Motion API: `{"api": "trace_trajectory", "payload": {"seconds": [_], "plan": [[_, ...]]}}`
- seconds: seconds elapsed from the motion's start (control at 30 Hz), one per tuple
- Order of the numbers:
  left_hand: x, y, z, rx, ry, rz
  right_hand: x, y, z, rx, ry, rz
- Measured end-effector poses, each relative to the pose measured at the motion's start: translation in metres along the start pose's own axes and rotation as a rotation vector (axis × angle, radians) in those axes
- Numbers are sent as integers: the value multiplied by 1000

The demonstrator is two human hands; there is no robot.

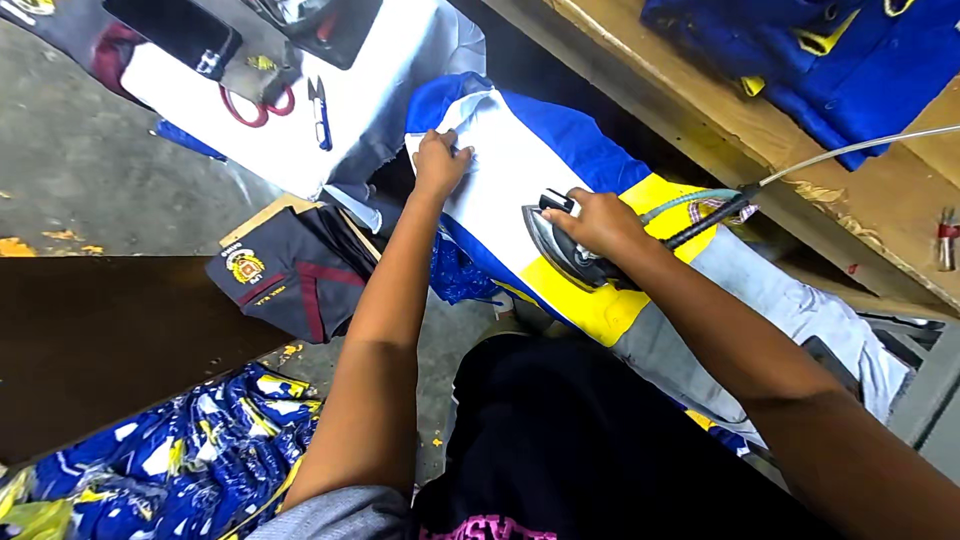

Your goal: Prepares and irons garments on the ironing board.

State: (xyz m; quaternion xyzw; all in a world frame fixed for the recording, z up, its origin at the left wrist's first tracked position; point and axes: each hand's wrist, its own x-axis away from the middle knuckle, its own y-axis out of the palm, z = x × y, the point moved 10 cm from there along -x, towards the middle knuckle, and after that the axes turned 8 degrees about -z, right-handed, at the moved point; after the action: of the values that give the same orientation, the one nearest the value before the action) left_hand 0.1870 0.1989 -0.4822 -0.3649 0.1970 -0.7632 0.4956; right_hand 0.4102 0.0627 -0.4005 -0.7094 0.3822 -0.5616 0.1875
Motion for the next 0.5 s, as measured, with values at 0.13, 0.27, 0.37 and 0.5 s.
{"api": "trace_trajectory", "payload": {"seconds": [0.13,0.27,0.37,0.5], "plan": [[-4,0,-3,21,3,32,-9,2,-5,-33,13,70],[-4,-1,-10,66,-32,53,-37,-13,-45,-41,4,69],[-5,-2,-7,81,-34,71,-52,-26,-64,-47,-28,83],[-2,-2,-9,68,-41,77,-41,-19,-54,-22,-41,37]]}}
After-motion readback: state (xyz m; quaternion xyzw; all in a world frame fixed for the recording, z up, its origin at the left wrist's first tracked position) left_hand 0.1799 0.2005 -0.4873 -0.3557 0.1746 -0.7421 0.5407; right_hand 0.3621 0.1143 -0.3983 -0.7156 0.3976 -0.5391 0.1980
